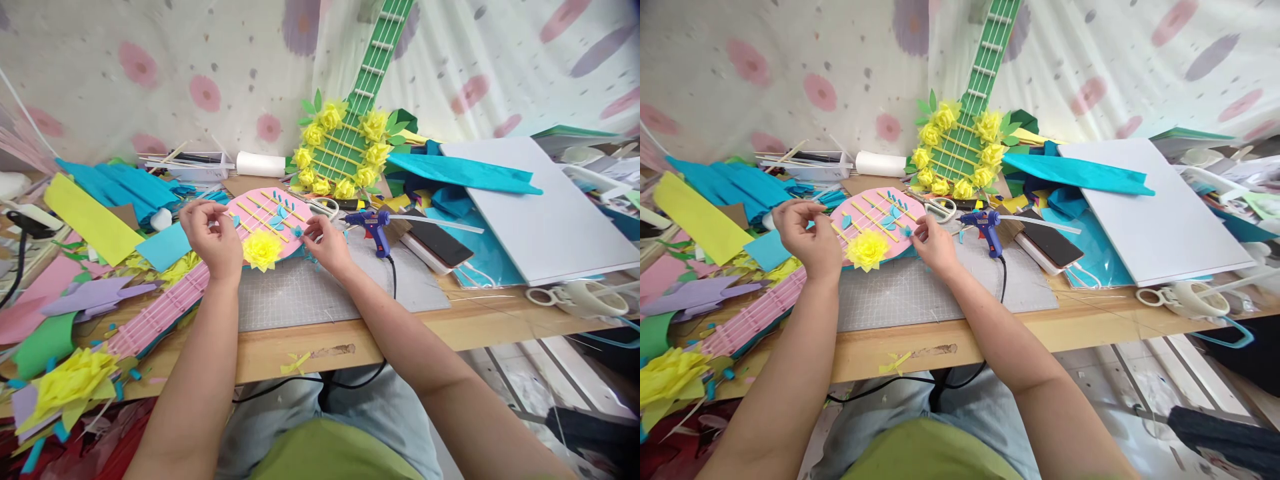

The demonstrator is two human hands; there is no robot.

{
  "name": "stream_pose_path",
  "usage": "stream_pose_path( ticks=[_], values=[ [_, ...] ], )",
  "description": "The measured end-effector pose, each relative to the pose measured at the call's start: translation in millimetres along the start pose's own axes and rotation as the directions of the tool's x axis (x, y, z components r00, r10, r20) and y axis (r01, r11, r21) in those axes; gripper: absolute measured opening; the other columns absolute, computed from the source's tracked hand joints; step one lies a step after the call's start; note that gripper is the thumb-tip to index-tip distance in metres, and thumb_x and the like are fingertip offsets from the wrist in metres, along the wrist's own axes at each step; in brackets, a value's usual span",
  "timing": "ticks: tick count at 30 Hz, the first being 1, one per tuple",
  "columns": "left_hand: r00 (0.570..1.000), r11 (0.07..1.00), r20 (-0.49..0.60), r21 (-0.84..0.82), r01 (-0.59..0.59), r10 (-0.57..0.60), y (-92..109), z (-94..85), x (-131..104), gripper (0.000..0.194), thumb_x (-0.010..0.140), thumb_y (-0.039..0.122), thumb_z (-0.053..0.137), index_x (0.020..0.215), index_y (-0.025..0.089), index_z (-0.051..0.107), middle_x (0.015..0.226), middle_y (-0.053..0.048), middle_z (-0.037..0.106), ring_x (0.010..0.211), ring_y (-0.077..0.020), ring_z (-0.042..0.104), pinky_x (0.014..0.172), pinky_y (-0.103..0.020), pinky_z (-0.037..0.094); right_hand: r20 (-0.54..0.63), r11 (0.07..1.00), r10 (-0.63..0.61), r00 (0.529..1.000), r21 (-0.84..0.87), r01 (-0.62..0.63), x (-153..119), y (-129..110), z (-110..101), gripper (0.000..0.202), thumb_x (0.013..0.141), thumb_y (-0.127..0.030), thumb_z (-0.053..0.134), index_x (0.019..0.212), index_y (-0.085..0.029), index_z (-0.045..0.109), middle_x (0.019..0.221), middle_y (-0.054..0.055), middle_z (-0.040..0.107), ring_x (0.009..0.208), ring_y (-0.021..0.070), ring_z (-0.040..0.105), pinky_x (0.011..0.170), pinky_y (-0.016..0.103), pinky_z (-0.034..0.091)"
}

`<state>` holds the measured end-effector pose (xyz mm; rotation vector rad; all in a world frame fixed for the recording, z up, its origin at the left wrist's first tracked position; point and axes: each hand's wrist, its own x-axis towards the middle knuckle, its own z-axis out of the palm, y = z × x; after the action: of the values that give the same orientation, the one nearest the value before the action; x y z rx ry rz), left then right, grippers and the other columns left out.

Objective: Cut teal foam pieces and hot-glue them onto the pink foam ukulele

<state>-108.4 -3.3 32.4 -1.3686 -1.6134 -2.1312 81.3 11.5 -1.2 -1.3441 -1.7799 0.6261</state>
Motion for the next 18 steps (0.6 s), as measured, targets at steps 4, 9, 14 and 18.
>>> stream_pose_path(
  ticks=[4,9,14,18],
  values=[
    [1.0,1.0,0.007,-0.01,-0.004,0.004,1.6,0.1,-0.5,0.022,0.07,0.0,0.046,0.067,0.02,0.053,0.085,-0.006,0.052,0.091,-0.0171,0.055,0.065,-0.026,0.048,0.012,1.0,-0.025,1.0,-0.017,0.025,0.7,2.1,1.4,0.025,0.073,-0.019,0.057,0.096,-0.024,0.047,0.085,0.0,0.066,0.07,0.0135,0.06,0.069,0.028,0.044],
    [1.0,0.999,-0.001,-0.018,-0.031,0.031,1.0,0.3,-0.5,0.022,0.069,-0.002,0.045,0.067,0.019,0.053,0.084,-0.006,0.052,0.089,-0.0168,0.055,0.066,-0.026,0.048,0.002,0.999,-0.041,0.999,-0.032,0.041,4.1,3.1,5.2,0.026,0.073,-0.019,0.057,0.096,-0.024,0.048,0.086,0.0,0.066,0.07,0.0134,0.06,0.066,0.027,0.043],
    [1.0,1.0,0.0,0.001,-0.013,0.013,1.1,0.6,-0.2,0.022,0.069,-0.002,0.045,0.067,0.019,0.052,0.085,-0.005,0.052,0.091,-0.0166,0.055,0.069,-0.027,0.048,-0.003,0.996,-0.069,0.998,-0.061,0.069,4.4,3.5,6.7,0.026,0.073,-0.019,0.056,0.097,-0.024,0.047,0.086,0.0,0.066,0.071,0.0137,0.061,0.065,0.028,0.042],
    [1.0,1.0,-0.004,-0.001,0.001,-0.001,1.3,0.3,0.3,0.021,0.069,-0.001,0.045,0.066,0.019,0.053,0.084,-0.006,0.052,0.092,-0.0169,0.055,0.068,-0.026,0.048,0.005,0.995,-0.081,0.997,-0.059,0.081,3.2,2.8,5.9,0.028,0.073,-0.019,0.056,0.098,-0.023,0.047,0.087,0.0,0.067,0.071,0.0134,0.062,0.066,0.027,0.043]
  ],
)
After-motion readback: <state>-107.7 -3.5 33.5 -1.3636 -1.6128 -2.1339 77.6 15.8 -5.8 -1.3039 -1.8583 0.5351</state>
